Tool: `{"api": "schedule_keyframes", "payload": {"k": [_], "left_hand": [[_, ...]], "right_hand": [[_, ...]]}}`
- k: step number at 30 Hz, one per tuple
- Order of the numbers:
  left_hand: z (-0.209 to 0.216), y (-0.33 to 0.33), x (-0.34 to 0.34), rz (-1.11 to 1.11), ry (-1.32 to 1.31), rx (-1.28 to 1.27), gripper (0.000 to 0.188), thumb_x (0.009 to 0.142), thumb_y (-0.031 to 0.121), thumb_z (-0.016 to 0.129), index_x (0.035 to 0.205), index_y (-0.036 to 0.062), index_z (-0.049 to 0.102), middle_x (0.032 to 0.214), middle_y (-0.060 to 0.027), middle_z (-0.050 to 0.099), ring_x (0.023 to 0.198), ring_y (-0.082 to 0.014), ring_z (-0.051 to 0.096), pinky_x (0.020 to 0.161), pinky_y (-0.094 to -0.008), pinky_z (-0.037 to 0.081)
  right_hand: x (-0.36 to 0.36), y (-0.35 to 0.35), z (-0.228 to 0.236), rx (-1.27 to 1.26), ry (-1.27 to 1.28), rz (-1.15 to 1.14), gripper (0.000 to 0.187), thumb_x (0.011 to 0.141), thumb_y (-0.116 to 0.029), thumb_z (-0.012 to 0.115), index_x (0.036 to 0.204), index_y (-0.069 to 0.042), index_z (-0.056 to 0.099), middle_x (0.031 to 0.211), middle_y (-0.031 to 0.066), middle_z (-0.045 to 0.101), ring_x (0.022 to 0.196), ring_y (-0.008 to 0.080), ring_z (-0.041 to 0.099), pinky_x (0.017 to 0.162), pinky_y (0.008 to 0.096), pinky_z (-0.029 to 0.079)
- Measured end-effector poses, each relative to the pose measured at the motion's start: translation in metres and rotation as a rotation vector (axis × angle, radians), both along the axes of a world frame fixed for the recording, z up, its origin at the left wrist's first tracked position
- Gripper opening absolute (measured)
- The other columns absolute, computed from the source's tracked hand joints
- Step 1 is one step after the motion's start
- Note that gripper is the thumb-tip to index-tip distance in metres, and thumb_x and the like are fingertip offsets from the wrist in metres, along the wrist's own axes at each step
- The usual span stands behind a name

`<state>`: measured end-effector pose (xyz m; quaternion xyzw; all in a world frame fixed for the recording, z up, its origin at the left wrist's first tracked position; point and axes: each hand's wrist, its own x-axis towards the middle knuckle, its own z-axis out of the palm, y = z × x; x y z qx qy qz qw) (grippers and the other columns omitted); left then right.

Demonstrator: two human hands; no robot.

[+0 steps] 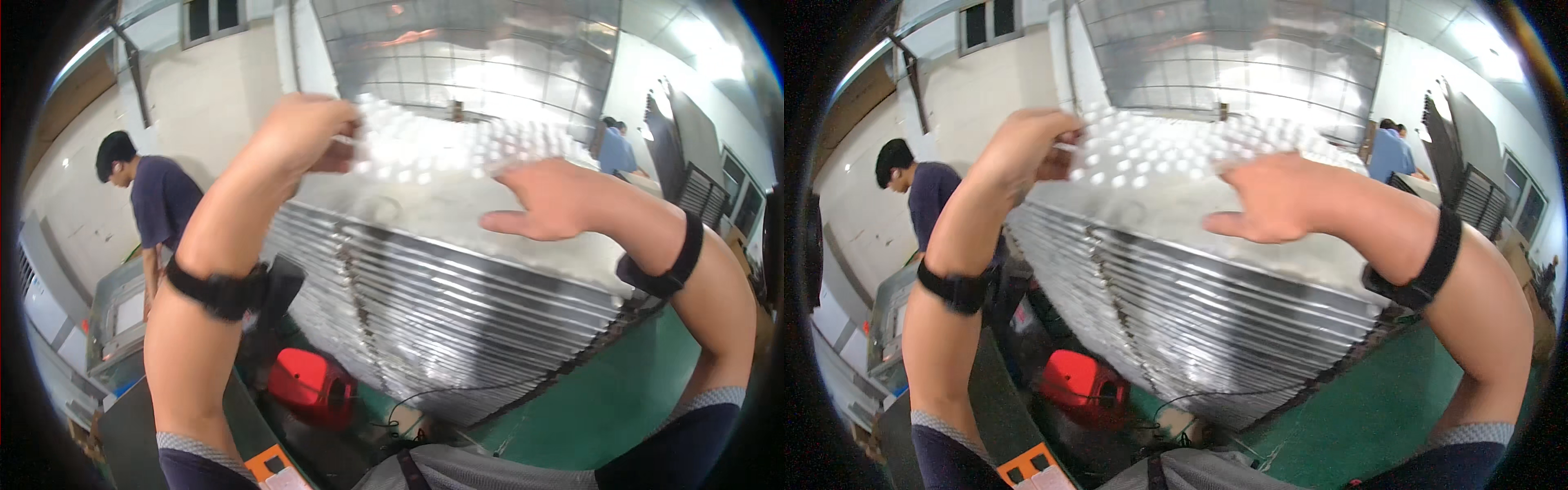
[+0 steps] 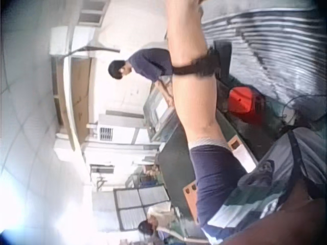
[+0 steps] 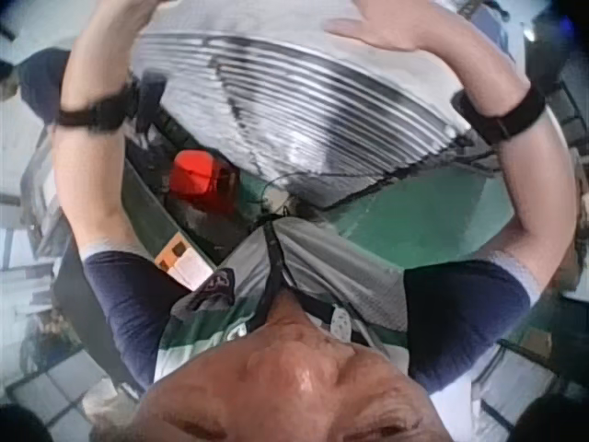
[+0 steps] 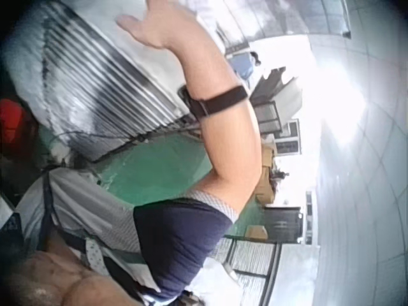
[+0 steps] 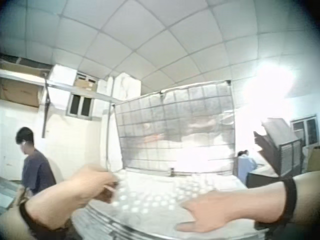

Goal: The person presses a circuit board into an orange frame, retrieves a silicone keypad from a rack, and aligns it onto the board. After smoothing the keypad by hand, they peel it off and return it to the rack before repeating the process.

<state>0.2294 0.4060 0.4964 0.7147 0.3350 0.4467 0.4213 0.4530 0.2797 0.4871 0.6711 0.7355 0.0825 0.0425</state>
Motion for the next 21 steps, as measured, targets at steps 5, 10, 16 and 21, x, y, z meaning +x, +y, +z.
{"api": "schedule_keyframes", "payload": {"k": [5,10,16,21], "left_hand": [[0.021,0.011,0.145,-0.25,0.236,0.01,0.018,0.076,0.012,0.058,0.084,-0.0045,0.06,0.077,-0.0108,0.06,0.062,-0.02,0.063,0.052,-0.0288,0.051],[0.008,0.034,0.242,-0.313,0.424,0.029,0.016,0.074,0.009,0.059,0.079,-0.0062,0.06,0.075,-0.0139,0.061,0.055,-0.0206,0.06,0.048,-0.0319,0.051],[-0.021,0.075,0.285,-0.213,0.655,0.002,0.016,0.075,0.002,0.051,0.065,-0.0086,0.059,0.059,-0.0174,0.059,0.047,-0.0227,0.058,0.041,-0.0347,0.048],[-0.039,0.116,0.289,-0.165,0.858,0.0,0.014,0.076,0.007,0.056,0.079,-0.006,0.059,0.07,-0.0138,0.06,0.053,-0.023,0.061,0.044,-0.0337,0.049]], "right_hand": [[0.113,-0.039,-0.03,0.026,0.011,-0.123,0.073,0.085,-0.054,0.046,0.124,0.008,0.041,0.105,0.0294,0.057,0.1,0.0407,0.055,0.088,0.0428,0.043],[0.16,-0.044,-0.044,-0.117,0.131,-0.3,0.077,0.086,-0.056,0.045,0.127,0.008,0.037,0.106,0.0293,0.056,0.1,0.0405,0.055,0.087,0.0419,0.043],[0.206,-0.016,-0.079,-0.143,0.289,-0.137,0.076,0.086,-0.061,0.039,0.119,0.007,0.043,0.112,0.0266,0.054,0.11,0.0384,0.049,0.096,0.0398,0.036],[0.212,-0.005,-0.082,-0.111,0.31,-0.025,0.078,0.086,-0.061,0.04,0.118,0.01,0.043,0.11,0.0297,0.053,0.109,0.0406,0.049,0.095,0.0435,0.035]]}}
